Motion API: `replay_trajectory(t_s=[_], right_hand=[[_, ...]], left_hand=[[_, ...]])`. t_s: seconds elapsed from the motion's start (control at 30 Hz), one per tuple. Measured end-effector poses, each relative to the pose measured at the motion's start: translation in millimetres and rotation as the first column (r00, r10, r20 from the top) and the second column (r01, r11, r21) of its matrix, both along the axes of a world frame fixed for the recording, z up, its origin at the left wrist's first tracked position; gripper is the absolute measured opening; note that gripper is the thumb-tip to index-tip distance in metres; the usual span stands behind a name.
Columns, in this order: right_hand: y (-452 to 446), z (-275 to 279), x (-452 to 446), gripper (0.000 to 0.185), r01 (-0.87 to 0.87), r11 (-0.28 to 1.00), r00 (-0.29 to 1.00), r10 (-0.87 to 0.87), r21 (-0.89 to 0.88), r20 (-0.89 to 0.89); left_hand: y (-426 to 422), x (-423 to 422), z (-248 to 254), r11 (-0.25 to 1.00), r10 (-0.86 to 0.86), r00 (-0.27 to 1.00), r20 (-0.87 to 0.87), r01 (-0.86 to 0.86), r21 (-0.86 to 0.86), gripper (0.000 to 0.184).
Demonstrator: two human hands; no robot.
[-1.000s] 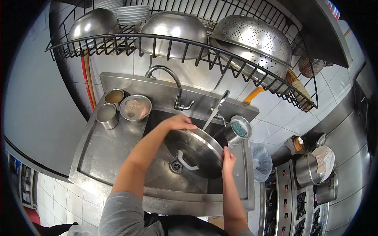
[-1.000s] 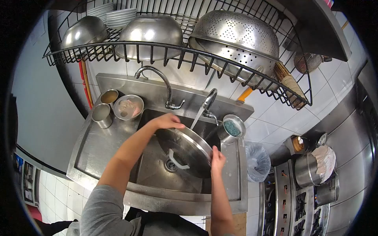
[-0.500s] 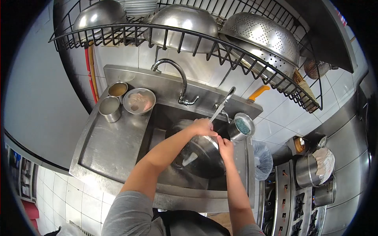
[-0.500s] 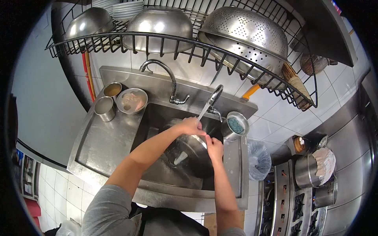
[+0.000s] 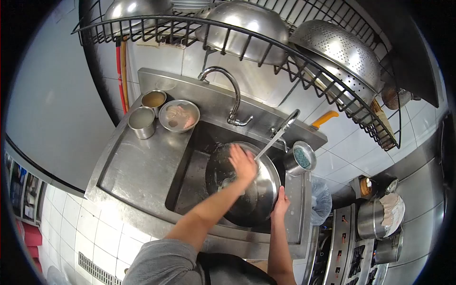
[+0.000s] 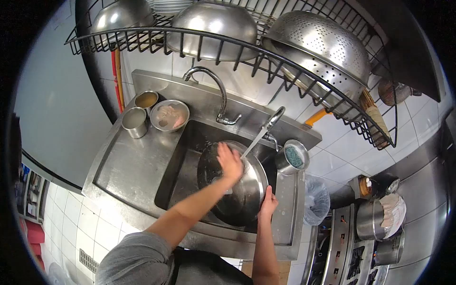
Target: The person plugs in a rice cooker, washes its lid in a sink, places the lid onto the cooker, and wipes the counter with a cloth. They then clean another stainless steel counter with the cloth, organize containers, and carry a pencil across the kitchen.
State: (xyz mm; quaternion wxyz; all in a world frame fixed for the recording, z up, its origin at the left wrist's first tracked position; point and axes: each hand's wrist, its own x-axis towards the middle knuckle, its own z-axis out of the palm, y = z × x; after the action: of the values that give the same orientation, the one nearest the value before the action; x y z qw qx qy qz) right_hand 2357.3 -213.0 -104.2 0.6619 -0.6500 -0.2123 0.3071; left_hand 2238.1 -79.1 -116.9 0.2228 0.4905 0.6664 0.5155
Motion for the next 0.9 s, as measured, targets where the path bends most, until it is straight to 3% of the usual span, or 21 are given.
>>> replay_trajectory(t_s=[0.1, 0.17, 0.2, 0.23, 0.3, 0.33, 0.47, 0.5, 0.53, 0.57, 0.6, 0.63, 0.67, 0.73, 0.8, 0.9], right_hand=[[-8.1, -13.1, 5.2, 0.038, -0.027, 0.999, 0.998, 0.025, -0.021, -0.066], [-16.4, -4.3, 9.8, 0.038, -0.055, 0.997, 0.993, 0.060, 0.052, -0.106], [-19.7, -2.9, 16.1, 0.042, -0.035, 0.999, 0.994, 0.038, 0.035, -0.101], [-19.8, 0.0, 19.2, 0.044, -0.021, 1.000, 0.995, 0.023, 0.020, -0.093], [-18.9, 2.8, 18.4, 0.048, 0.008, 1.000, 0.996, -0.009, -0.008, -0.089], [-19.8, 2.5, 18.6, 0.048, 0.001, 1.000, 0.994, -0.001, 0.002, -0.107], [-33.1, 13.0, 25.9, 0.043, -0.031, 0.999, 0.990, 0.036, 0.039, -0.137], [-37.3, 19.3, 27.8, 0.041, -0.041, 0.998, 0.989, 0.048, 0.050, -0.137], [-40.1, 24.8, 30.9, 0.041, -0.036, 0.999, 0.992, 0.039, 0.026, -0.121], [-40.8, 24.7, 36.1, 0.041, -0.063, 0.998, 0.990, 0.066, 0.024, -0.122], [-41.4, 23.1, 41.6, 0.041, -0.090, 0.996, 0.988, 0.092, 0.022, -0.125], [-41.5, 20.9, 45.6, 0.041, -0.117, 0.993, 0.985, 0.118, 0.020, -0.129], [-39.5, 18.5, 47.7, 0.038, -0.142, 0.990, 0.985, 0.143, 0.022, -0.091], [-33.3, 14.0, 46.7, 0.035, -0.189, 0.982, 0.982, 0.189, 0.026, -0.024], [-32.8, 21.5, 37.7, 0.036, -0.304, 0.952, 0.939, 0.295, 0.027, 0.176], [-33.2, 29.8, 12.4, 0.041, -0.441, 0.895, 0.842, 0.385, 0.071, 0.377]], left_hand=[[-25.3, 20.0, -5.3, 0.978, -0.141, 0.990, 0.019, 0.142, -0.152, 0.066], [8.7, 8.7, -35.2, 0.938, 0.044, 0.995, 0.091, -0.010, -0.345, 0.067], [20.9, -11.8, -22.9, 0.860, 0.087, 0.972, 0.217, 0.036, -0.509, 0.068], [24.2, -11.7, -22.7, 0.859, 0.121, 0.967, 0.225, 0.011, -0.511, 0.068], [8.5, 10.0, -17.3, 0.912, 0.020, 0.993, 0.118, 0.030, -0.410, 0.070], [0.1, 17.8, -9.3, 0.912, -0.049, 0.987, 0.156, 0.108, -0.397, 0.071], [46.7, -16.5, -43.0, 0.794, -0.135, 0.957, 0.257, 0.259, -0.549, 0.072], [55.1, -31.9, -57.5, 0.810, -0.088, 0.971, 0.221, 0.199, -0.552, 0.071], [62.5, -58.0, -74.6, 0.778, -0.274, 0.951, 0.141, 0.306, -0.549, 0.071], [58.5, -72.0, -96.8, 0.824, -0.133, 0.957, 0.258, 0.251, -0.508, 0.073], [65.8, -93.4, -128.1, 0.726, -0.211, 0.862, 0.461, 0.454, -0.516, 0.080], [56.9, -109.6, -121.4, 0.625, -0.148, 0.754, 0.640, 0.573, -0.530, 0.081], [37.6, -125.1, -86.8, 0.525, -0.008, 0.645, 0.764, 0.653, -0.546, 0.082], [12.4, -151.4, -32.5, 0.410, 0.166, 0.519, 0.838, 0.737, -0.537, 0.087], [1.9, -174.3, -1.8, 0.403, 0.258, 0.423, 0.869, 0.770, -0.495, 0.093], [8.6, -212.3, -23.2, 0.551, 0.340, 0.190, 0.921, 0.753, -0.359, 0.090]])
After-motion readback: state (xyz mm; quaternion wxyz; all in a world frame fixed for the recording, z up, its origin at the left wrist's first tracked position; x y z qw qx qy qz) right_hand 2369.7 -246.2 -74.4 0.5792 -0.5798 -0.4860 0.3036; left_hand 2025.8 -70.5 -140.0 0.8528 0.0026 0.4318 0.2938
